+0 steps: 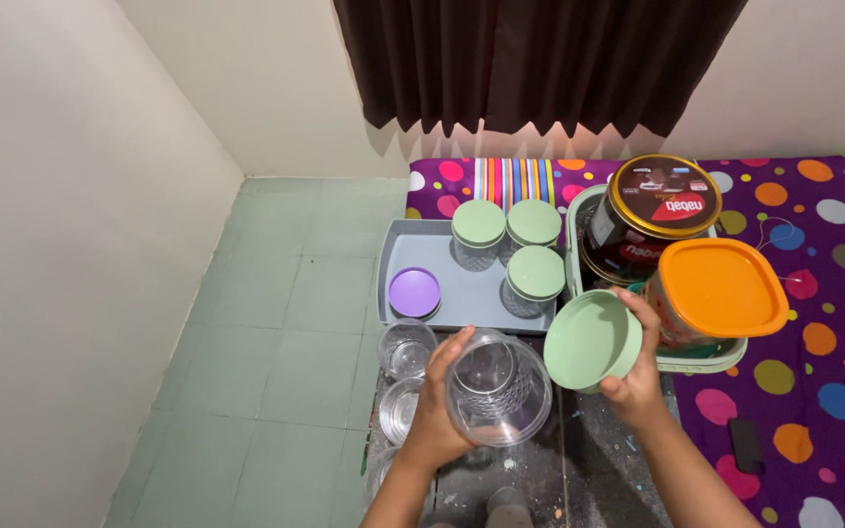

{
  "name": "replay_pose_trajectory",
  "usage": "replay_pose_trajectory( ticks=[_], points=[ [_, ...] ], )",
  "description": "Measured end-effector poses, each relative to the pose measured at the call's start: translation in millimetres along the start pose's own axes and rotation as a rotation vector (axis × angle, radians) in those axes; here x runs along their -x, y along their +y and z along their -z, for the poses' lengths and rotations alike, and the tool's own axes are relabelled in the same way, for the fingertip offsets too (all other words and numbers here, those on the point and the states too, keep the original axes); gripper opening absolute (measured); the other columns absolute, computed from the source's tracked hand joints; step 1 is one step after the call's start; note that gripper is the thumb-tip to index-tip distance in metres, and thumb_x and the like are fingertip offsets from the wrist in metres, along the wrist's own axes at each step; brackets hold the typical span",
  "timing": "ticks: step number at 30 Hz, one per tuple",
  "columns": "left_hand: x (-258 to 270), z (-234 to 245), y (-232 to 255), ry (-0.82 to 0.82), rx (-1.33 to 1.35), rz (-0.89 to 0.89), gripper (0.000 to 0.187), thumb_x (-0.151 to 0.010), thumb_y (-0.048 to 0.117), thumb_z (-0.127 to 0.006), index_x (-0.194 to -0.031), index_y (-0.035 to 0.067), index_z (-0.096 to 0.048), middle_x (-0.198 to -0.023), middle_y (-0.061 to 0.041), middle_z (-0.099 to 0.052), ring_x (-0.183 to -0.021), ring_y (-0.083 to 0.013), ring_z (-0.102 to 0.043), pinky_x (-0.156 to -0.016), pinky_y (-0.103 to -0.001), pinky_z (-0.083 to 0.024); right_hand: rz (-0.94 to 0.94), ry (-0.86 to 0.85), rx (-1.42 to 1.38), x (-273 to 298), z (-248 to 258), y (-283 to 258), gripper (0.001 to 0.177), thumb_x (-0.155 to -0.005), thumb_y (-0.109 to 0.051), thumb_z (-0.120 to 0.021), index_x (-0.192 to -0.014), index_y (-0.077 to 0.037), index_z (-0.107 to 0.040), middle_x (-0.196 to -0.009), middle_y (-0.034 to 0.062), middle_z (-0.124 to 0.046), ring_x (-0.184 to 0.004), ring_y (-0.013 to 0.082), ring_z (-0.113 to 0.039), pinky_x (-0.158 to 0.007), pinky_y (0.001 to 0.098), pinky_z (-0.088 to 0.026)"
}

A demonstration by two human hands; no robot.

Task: The person opens multiple small plastic containers with green and purple lids, removes the lids, and places the containers and lids into separate piles on a tray. The person also opens larger containers with orange and teal lids and a metal tin, separating lids from bodies and arranging them on the table.

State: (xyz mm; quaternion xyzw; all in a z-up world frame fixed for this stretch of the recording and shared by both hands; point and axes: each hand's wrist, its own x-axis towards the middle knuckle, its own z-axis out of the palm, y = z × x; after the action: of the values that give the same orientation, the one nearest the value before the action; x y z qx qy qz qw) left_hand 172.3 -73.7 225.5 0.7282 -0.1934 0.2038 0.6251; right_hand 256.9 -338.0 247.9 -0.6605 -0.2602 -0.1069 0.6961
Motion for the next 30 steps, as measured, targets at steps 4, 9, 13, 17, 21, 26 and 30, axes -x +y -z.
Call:
replay_pose_trajectory(
  ticks=[4,9,13,17,21,26,30],
  points=[
    [-2,4,-4,0.034,-0.105,0.048,0.141,-0.051,0.043,-0.101,-0.162,0.021,-0.018,-0.162,-0.02,-0.033,-0.153,-0.0373,-0.039,-0.121,-0.052,-0.037,0.007,0.01,0.019,-2,-1,5,0.104,-0.083,-0.067,-0.074,-0.155,-0.013,-0.022,-0.152,0.0147,-0.036,-0.141,0.0303,-0.045,-0.115,0.0464,-0.043],
    [-10,11,2,0.053,-0.073,0.174,0.14,-0.051,0.033,-0.103,-0.161,0.014,-0.018,-0.156,-0.019,-0.039,-0.147,-0.0371,-0.046,-0.122,-0.051,-0.04,-0.018,0.019,0.04,-2,-7,14,0.104,-0.082,-0.066,-0.076,-0.154,-0.013,-0.023,-0.152,0.0155,-0.037,-0.142,0.0303,-0.043,-0.117,0.0461,-0.04],
    [-14,16,10,0.093,0.041,0.31,0.134,-0.054,0.023,-0.099,-0.159,0.011,-0.015,-0.152,-0.019,-0.046,-0.142,-0.0366,-0.051,-0.119,-0.048,-0.041,-0.015,0.079,0.104,4,-13,26,0.101,-0.083,-0.06,-0.077,-0.154,-0.012,-0.023,-0.152,0.0161,-0.039,-0.141,0.0304,-0.044,-0.117,0.0456,-0.039],
    [0,0,17,0.003,0.072,0.524,0.125,-0.06,0.029,-0.096,-0.154,0.01,-0.015,-0.145,-0.019,-0.049,-0.138,-0.034,-0.052,-0.117,-0.048,-0.039,-0.07,0.117,0.256,5,-12,33,0.091,-0.085,-0.049,-0.077,-0.147,-0.009,-0.023,-0.15,0.0158,-0.04,-0.139,0.0304,-0.048,-0.116,0.0438,-0.041],
    [44,-41,15,-0.016,-0.245,0.62,0.121,-0.064,0.036,-0.099,-0.152,0.005,-0.022,-0.144,-0.026,-0.038,-0.138,-0.0376,-0.042,-0.116,-0.051,-0.035,-0.159,0.061,0.446,-2,-13,45,0.081,-0.076,-0.033,-0.086,-0.131,-0.007,-0.032,-0.148,0.0213,-0.046,-0.133,0.0338,-0.052,-0.112,0.045,-0.043],
    [92,-73,-21,0.092,-0.218,0.629,0.116,-0.064,0.035,-0.097,-0.15,0.003,-0.025,-0.148,-0.023,-0.039,-0.139,-0.0358,-0.041,-0.116,-0.05,-0.035,-0.204,-0.05,0.612,-9,-26,66,0.072,-0.07,-0.031,-0.09,-0.115,-0.007,-0.039,-0.147,0.0249,-0.053,-0.132,0.0363,-0.056,-0.108,0.0466,-0.045],
    [123,-86,-47,0.23,-0.329,0.389,0.111,-0.066,0.033,-0.095,-0.148,0.003,-0.027,-0.148,-0.023,-0.039,-0.139,-0.0366,-0.042,-0.116,-0.051,-0.035,-0.281,-0.106,0.613,-16,-45,94,0.07,-0.07,-0.036,-0.091,-0.111,-0.007,-0.042,-0.148,0.0247,-0.053,-0.131,0.0368,-0.056,-0.105,0.0449,-0.047]
  ],
)
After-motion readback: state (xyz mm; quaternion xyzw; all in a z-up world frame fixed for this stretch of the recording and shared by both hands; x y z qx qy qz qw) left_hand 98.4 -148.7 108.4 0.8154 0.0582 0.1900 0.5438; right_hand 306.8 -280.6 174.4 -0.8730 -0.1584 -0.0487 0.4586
